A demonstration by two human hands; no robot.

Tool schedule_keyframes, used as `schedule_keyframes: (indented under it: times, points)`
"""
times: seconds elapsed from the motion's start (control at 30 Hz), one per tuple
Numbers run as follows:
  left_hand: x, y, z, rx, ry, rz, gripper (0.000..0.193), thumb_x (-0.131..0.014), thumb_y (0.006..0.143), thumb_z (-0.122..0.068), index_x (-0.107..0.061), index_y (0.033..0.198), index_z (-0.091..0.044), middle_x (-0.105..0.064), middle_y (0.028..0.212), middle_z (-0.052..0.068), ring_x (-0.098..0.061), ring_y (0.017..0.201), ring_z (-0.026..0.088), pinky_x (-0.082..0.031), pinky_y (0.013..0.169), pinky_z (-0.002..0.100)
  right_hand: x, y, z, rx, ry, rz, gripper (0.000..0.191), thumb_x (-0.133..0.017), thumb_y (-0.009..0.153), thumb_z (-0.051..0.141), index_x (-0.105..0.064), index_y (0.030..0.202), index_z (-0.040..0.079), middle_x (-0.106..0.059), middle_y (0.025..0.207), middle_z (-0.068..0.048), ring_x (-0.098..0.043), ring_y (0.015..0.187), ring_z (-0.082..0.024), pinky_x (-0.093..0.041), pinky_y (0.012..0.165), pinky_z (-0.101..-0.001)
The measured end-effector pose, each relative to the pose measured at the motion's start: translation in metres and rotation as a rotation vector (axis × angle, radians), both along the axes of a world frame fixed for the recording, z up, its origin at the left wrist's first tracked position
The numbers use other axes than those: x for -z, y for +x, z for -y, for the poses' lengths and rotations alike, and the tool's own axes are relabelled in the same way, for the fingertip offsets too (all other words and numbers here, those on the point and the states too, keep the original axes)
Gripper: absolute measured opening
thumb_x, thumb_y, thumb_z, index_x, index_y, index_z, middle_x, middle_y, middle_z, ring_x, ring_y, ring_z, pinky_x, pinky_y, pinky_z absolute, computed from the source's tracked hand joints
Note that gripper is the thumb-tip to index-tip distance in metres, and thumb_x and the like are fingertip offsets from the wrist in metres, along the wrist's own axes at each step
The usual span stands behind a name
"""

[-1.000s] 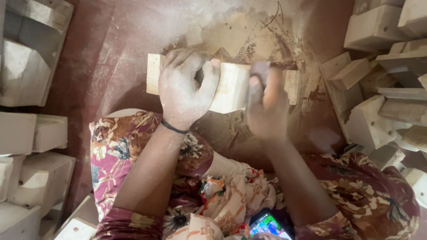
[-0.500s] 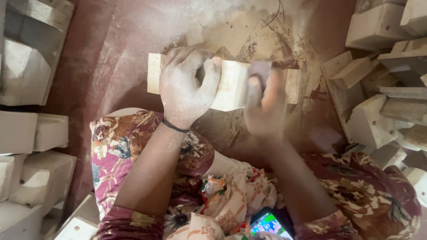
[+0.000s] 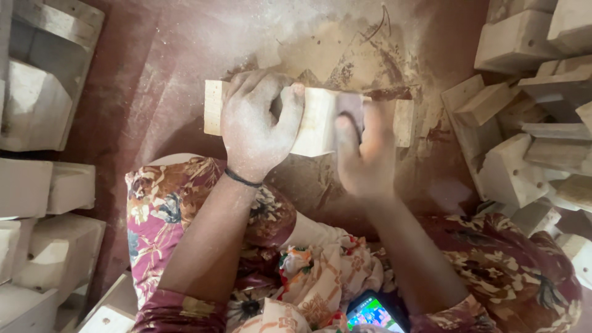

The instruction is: The person sits on the floor holding a white rectangular block on their lap and rubs its edges and faces with a small sanding block, smoothing the surface. They then set the block down and pick up another block to continue sanding.

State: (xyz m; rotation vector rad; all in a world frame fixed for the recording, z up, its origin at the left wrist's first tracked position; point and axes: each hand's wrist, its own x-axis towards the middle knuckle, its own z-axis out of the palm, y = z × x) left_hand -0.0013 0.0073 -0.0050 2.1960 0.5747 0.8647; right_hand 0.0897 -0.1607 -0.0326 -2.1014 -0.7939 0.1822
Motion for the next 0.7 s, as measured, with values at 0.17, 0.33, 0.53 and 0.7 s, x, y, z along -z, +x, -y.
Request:
schedule_keyframes:
  times: [0.17, 0.33, 0.53, 0.7]
  points:
    - [0.000, 0.000, 0.000, 0.018, -0.013, -0.006, 0.015, -0.069, 0.100, -0.017, -0.070, 0.094, -0.004, -0.074, 0.099, 0.014, -0.067, 0.099, 0.036, -0.051, 0.094, 0.046, -0.005, 0.005, -0.003, 0.055, 0.001, -0.141, 0.027, -0.052, 0.110, 0.025, -0.057, 0.121, 0.001, -0.067, 0.106, -0.016, -0.067, 0.096, -0.025, -0.053, 0.086, -0.0400]
    - [-0.001, 0.000, 0.000, -0.009, 0.000, -0.002, 0.015, -0.070, 0.099, -0.018, -0.071, 0.095, -0.004, -0.073, 0.100, 0.015, -0.066, 0.098, 0.036, -0.051, 0.092, 0.046, -0.018, 0.002, -0.005, -0.015, 0.062, -0.201, 0.031, -0.050, 0.110, 0.027, -0.055, 0.127, 0.002, -0.066, 0.109, -0.016, -0.065, 0.101, -0.026, -0.053, 0.090, -0.0406]
    - [-0.001, 0.000, 0.001, 0.000, -0.008, -0.017, 0.015, -0.070, 0.100, -0.018, -0.072, 0.095, -0.004, -0.074, 0.100, 0.014, -0.067, 0.099, 0.036, -0.052, 0.094, 0.046, -0.013, -0.003, -0.005, 0.107, -0.027, -0.155, 0.028, -0.047, 0.110, 0.027, -0.055, 0.126, 0.005, -0.070, 0.109, -0.017, -0.071, 0.098, -0.027, -0.054, 0.087, -0.0417]
    - [-0.001, 0.001, 0.001, -0.020, 0.011, 0.002, 0.015, -0.070, 0.099, -0.019, -0.072, 0.097, -0.004, -0.073, 0.101, 0.015, -0.066, 0.100, 0.037, -0.052, 0.093, 0.046, -0.007, 0.002, -0.007, -0.033, 0.049, 0.069, 0.031, -0.049, 0.111, 0.024, -0.055, 0.131, 0.001, -0.068, 0.115, -0.025, -0.070, 0.103, -0.035, -0.054, 0.090, -0.0450]
